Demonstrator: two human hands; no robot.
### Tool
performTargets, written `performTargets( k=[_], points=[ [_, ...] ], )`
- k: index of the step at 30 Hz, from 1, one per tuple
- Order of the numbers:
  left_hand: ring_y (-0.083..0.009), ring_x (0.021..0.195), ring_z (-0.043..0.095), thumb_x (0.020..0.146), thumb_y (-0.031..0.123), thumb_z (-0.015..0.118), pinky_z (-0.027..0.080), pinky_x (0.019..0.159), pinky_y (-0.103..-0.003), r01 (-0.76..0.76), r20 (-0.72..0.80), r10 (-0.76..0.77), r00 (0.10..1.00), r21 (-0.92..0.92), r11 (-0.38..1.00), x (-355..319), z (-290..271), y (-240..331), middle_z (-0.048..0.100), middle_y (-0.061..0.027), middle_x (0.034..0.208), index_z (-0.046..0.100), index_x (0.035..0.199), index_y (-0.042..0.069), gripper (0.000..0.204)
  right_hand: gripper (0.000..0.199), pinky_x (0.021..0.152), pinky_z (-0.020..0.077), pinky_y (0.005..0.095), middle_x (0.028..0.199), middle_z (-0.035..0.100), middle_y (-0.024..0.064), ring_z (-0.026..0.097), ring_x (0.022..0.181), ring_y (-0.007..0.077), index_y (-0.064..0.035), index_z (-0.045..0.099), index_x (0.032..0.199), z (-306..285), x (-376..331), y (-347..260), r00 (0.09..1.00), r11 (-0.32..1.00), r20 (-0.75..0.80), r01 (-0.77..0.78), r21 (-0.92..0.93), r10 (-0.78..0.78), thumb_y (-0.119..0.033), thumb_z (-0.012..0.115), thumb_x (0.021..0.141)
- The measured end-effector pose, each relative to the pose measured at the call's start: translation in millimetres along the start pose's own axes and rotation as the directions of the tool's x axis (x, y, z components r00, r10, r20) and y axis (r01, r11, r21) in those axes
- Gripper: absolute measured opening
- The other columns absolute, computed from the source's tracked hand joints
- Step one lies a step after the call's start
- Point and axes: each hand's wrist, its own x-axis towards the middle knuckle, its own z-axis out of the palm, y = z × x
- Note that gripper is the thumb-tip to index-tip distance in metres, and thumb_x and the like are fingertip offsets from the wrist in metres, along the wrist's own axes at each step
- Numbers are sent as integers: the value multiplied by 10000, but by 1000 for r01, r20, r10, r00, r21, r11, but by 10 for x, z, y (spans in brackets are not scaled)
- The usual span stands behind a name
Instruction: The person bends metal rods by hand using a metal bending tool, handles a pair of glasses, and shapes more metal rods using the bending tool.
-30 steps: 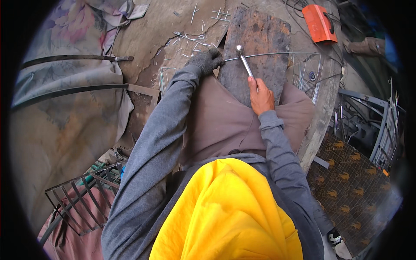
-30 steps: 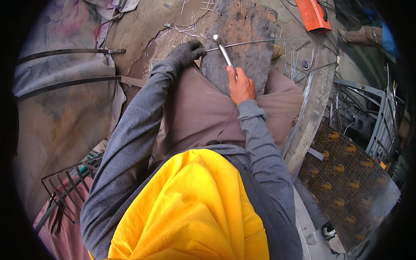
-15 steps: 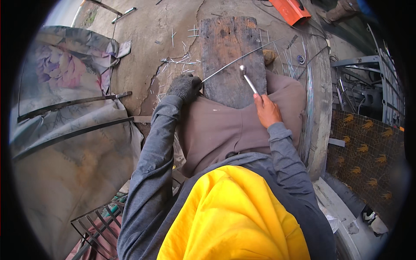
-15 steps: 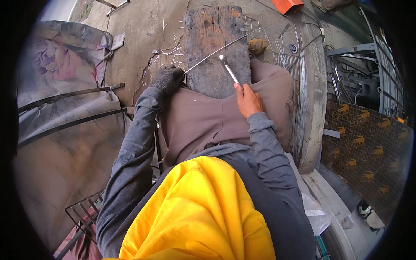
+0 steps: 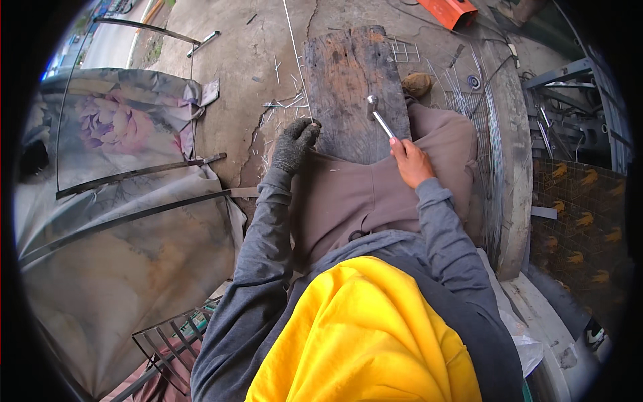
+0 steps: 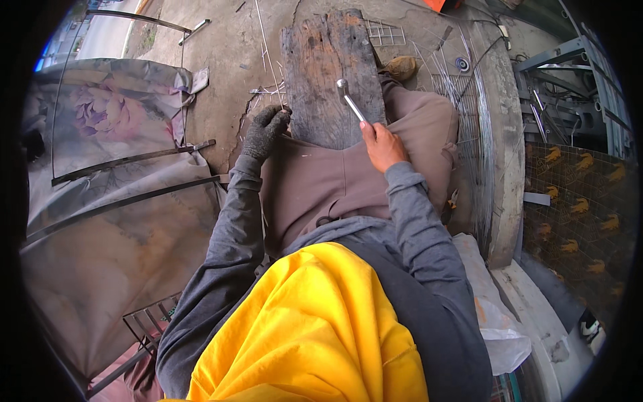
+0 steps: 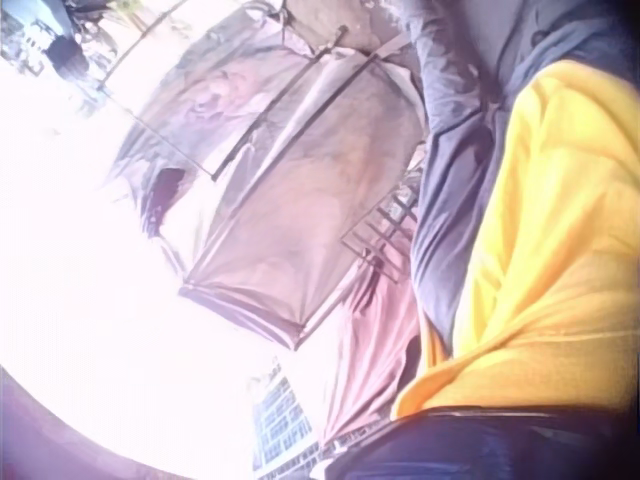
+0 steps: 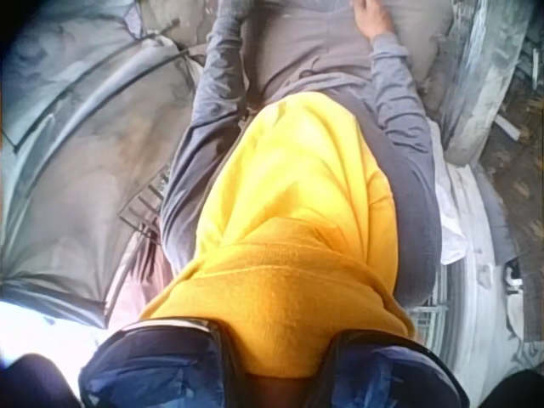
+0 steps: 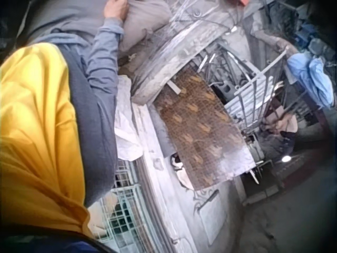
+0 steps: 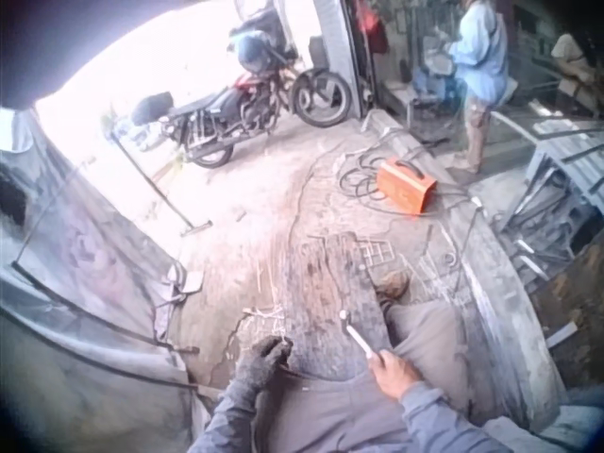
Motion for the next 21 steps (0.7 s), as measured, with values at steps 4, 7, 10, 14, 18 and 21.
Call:
performTargets(
  k=[4, 7, 10, 14, 18, 21],
  points=[
    [-131, 726, 579, 977, 263, 602, 491, 690, -275, 199, 260, -124, 958, -286, 937, -325, 387, 513, 622, -48, 837, 641, 1084, 9, 278, 560, 810, 463, 528, 947, 677, 218, 608, 927, 463, -55, 606, 947, -25, 30, 69, 999, 999, -1, 41, 16, -41, -575, 400, 986],
    [-159, 717, 613, 993, 257, 575, 508, 685, -284, 327, 341, -179, 923, -445, 834, -601, 585, 827, 623, -43, 823, 622, 1090, 26, 256, 574, 822, 471, 506, 928, 684, 201, 620, 926, 443, -49, 617, 927, -54, 28, 8, 999, 998, 21, 39, 39, -40, -580, 406, 985],
    [-151, 728, 622, 1012, 219, 540, 542, 721, -308, 428, 416, -102, 904, -869, 247, -710, 670, 941, 657, -37, 859, 619, 1130, 39, 229, 586, 834, 476, 480, 912, 693, 180, 637, 927, 409, -43, 641, 929, -92, 13, -62, 999, 997, 27, 23, 80, -25, -581, 417, 983],
    [-147, 777, 647, 1035, 203, 488, 560, 773, -313, 370, 373, 24, 927, -925, 84, -733, 616, 1176, 672, -40, 889, 597, 1173, 32, 246, 597, 850, 481, 454, 914, 700, 169, 650, 931, 380, -40, 665, 952, -79, 45, -23, 999, 996, 31, 24, 89, -27, -584, 421, 981],
    [-152, 835, 675, 1045, 200, 456, 570, 839, -332, 378, 370, 129, 920, -925, -43, -716, 552, 1320, 694, -35, 950, 573, 1213, 12, 278, 596, 860, 482, 438, 927, 703, 170, 650, 941, 377, -34, 675, 949, -83, 37, -34, 999, 997, 36, -1, 77, -1, -575, 425, 978],
    [-155, 858, 686, 1043, 190, 454, 571, 846, -336, 384, 368, 178, 913, -921, -69, -734, 537, 1425, 705, -35, 981, 566, 1238, 6, 290, 591, 809, 483, 406, 856, 680, 151, 638, 855, 331, -31, 673, 913, -65, 49, -8, 1000, 996, 16, 1, 93, -3, -570, 438, 979]
  ],
)
